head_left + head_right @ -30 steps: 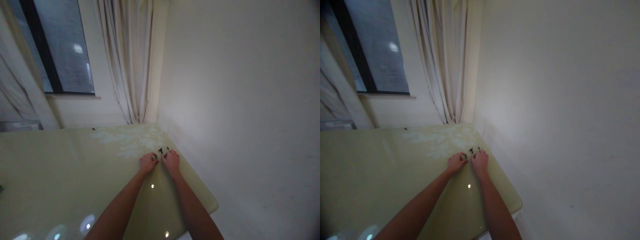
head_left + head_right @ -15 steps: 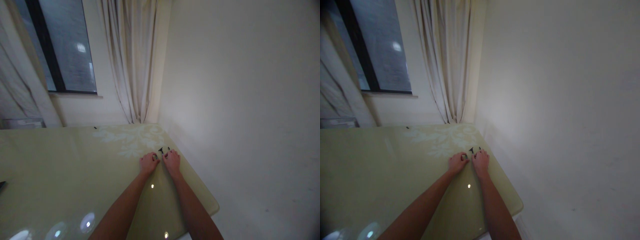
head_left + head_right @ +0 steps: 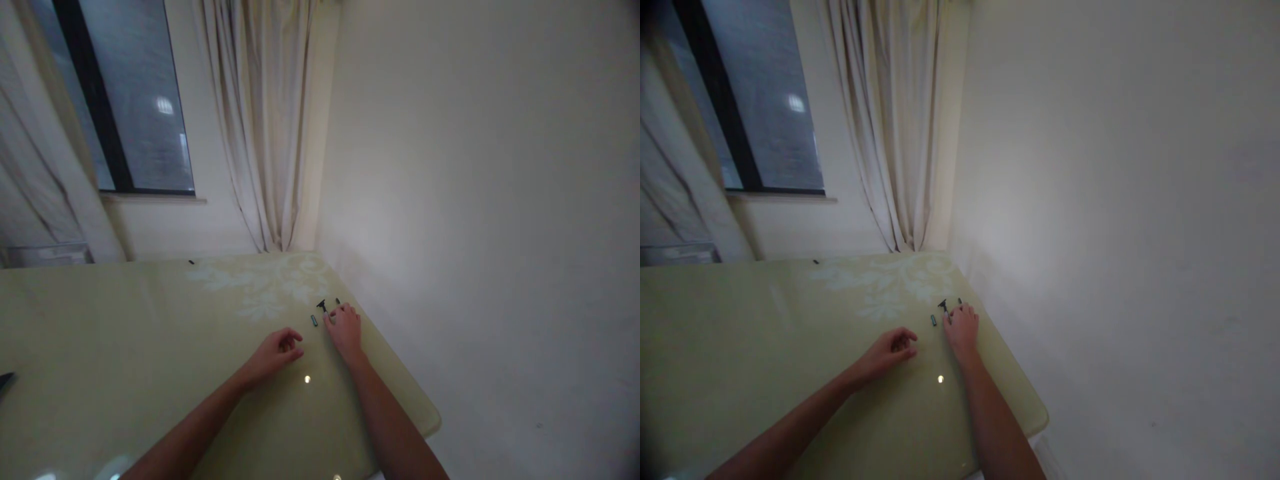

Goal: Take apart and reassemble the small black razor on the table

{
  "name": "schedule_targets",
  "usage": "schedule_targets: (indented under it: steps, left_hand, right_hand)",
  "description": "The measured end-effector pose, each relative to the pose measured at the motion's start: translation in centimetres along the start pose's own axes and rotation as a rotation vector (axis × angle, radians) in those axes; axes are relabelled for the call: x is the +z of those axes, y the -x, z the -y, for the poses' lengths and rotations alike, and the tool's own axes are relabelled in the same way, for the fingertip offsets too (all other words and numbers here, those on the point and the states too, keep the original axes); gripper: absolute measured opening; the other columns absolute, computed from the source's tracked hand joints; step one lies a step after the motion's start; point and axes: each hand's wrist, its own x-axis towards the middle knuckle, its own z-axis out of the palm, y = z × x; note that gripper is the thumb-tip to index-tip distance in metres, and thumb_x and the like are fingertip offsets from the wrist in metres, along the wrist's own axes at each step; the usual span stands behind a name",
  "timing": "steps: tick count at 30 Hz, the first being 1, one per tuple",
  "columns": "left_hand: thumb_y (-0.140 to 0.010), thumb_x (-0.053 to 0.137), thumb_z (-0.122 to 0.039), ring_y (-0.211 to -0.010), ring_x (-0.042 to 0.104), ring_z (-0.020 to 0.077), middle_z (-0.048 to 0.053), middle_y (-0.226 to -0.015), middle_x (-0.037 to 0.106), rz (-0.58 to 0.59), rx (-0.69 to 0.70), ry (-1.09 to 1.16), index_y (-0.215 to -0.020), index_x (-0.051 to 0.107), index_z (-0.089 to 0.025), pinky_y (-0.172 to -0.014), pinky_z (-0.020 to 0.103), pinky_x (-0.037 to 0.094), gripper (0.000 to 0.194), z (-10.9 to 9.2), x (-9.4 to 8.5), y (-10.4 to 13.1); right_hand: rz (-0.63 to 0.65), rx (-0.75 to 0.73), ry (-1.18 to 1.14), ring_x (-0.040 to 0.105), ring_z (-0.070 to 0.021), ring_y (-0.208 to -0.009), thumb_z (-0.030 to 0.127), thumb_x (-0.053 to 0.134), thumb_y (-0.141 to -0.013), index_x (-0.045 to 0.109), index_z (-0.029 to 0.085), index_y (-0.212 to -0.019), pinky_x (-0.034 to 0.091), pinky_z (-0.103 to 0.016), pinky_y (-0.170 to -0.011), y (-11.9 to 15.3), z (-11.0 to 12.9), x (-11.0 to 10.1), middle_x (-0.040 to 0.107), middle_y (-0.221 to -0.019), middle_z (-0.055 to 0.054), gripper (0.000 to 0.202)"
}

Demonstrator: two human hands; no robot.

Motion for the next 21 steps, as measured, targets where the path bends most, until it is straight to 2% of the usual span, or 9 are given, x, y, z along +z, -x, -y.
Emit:
schedule_targets:
  steps: [2,3,7,10,13,16,18,21]
  left_hand:
    - [-0.086,0.063,-0.049,-0.071,0.057,0.0157,0.000,-0.075,0.063,-0.006,0.031,0.059,-0.097,0.069,-0.018,-0.064,0.025,0.042,0.033,1.1,-0.7,2.5]
    - [-0.087,0.062,-0.050,-0.068,0.055,0.0155,-0.001,-0.072,0.061,-0.046,0.024,0.069,-0.090,0.067,-0.018,-0.062,0.025,0.040,0.033,1.4,-0.9,3.5]
    - [-0.091,0.055,-0.055,-0.067,0.054,0.0169,0.000,-0.071,0.059,-0.226,-0.010,0.043,-0.084,0.064,-0.019,-0.061,0.026,0.040,0.037,1.5,-1.4,5.3]
    - [-0.095,0.048,-0.054,-0.065,0.054,0.0171,0.000,-0.067,0.059,-0.289,-0.021,-0.190,-0.081,0.061,-0.021,-0.062,0.027,0.037,0.038,1.2,-2.2,5.5]
    - [-0.098,0.044,-0.043,-0.066,0.056,0.0175,0.001,-0.071,0.063,-0.263,-0.070,-0.527,-0.081,0.059,-0.022,-0.062,0.028,0.033,0.031,1.3,-3.2,5.6]
    - [-0.098,0.041,-0.037,-0.073,0.061,0.0199,0.006,-0.082,0.069,-0.197,-0.132,-0.714,-0.079,0.057,-0.022,-0.063,0.029,0.032,0.030,1.9,-3.9,5.6]
    - [-0.100,0.038,-0.037,-0.076,0.063,0.0214,0.007,-0.084,0.070,-0.163,-0.149,-0.741,-0.078,0.057,-0.022,-0.065,0.029,0.033,0.033,2.2,-4.0,5.6]
    - [-0.100,0.037,-0.038,-0.079,0.065,0.0219,0.007,-0.085,0.071,-0.157,-0.135,-0.740,-0.080,0.057,-0.022,-0.068,0.030,0.035,0.033,2.6,-3.9,5.4]
  right_hand:
    - [-0.011,-0.077,-0.034,0.059,-0.0270,-0.108,0.034,0.061,-0.097,0.072,0.019,-0.097,0.041,-0.035,-0.091,0.2,0.8,-0.1,0.067,-0.110,-0.012,0.019]
    - [-0.011,-0.132,-0.054,0.059,-0.0259,-0.107,0.032,0.060,-0.097,0.071,0.019,-0.098,0.041,-0.034,-0.092,0.4,1.3,-0.1,0.067,-0.109,-0.011,0.017]
    - [0.019,-0.354,-0.089,0.057,-0.0223,-0.104,0.030,0.060,-0.098,0.069,0.020,-0.097,0.039,-0.032,-0.094,1.7,4.0,0.1,0.066,-0.103,-0.007,0.013]
    - [0.083,-0.529,-0.064,0.055,-0.0217,-0.103,0.030,0.060,-0.099,0.069,0.020,-0.098,0.038,-0.033,-0.095,2.6,5.2,0.5,0.065,-0.104,-0.007,0.013]
    - [0.154,-0.679,-0.049,0.055,-0.0208,-0.104,0.028,0.059,-0.099,0.069,0.019,-0.099,0.037,-0.033,-0.097,3.1,5.3,0.8,0.065,-0.104,-0.007,0.014]
    - [0.173,-0.663,-0.063,0.056,-0.0204,-0.103,0.029,0.060,-0.099,0.070,0.019,-0.098,0.038,-0.032,-0.096,2.9,4.9,0.9,0.067,-0.103,-0.006,0.014]
    - [0.152,-0.563,-0.080,0.058,-0.0202,-0.102,0.028,0.060,-0.099,0.071,0.019,-0.097,0.039,-0.031,-0.095,2.4,4.3,0.7,0.068,-0.103,-0.006,0.014]
    - [0.066,-0.334,-0.094,0.060,-0.0207,-0.103,0.025,0.058,-0.098,0.072,0.019,-0.097,0.040,-0.030,-0.093,1.3,2.8,0.2,0.069,-0.104,-0.007,0.016]
